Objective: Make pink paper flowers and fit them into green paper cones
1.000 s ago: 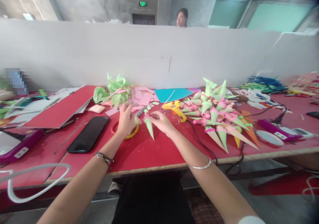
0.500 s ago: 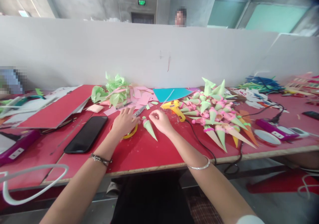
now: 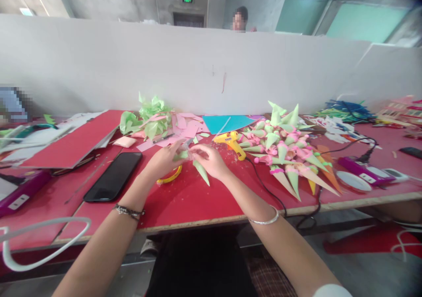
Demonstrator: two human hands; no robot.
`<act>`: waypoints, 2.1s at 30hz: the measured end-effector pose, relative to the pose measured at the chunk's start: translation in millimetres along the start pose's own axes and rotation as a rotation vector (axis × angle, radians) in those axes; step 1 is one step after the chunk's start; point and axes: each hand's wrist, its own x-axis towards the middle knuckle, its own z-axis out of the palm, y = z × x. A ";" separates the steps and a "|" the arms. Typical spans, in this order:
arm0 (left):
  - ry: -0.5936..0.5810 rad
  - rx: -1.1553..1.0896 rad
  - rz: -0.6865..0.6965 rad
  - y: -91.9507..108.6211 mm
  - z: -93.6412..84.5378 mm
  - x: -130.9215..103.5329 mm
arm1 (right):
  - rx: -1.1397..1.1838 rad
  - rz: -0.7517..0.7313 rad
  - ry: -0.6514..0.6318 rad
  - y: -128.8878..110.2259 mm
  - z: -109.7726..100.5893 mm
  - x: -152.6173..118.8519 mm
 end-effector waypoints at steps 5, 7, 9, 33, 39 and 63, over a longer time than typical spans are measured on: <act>0.063 -0.077 0.051 2.9 2.8 -1.1 | 0.069 0.010 -0.001 -1.5 0.3 -0.8; 0.084 -0.084 0.059 3.5 3.0 -0.9 | 0.076 0.022 0.020 -2.0 0.0 -0.8; 0.094 -0.081 0.067 3.9 3.2 -0.8 | 0.078 0.030 0.048 -2.6 -0.4 -0.5; 0.079 -0.224 0.097 15.3 10.1 -7.1 | -0.153 -0.051 0.016 -3.2 -3.8 1.4; 0.049 -0.245 0.085 14.5 10.4 -7.6 | -0.101 -0.052 -0.034 -2.2 -4.0 0.9; 0.039 -0.154 0.146 9.6 16.5 -6.1 | -0.178 -0.059 -0.036 -4.7 -0.9 0.7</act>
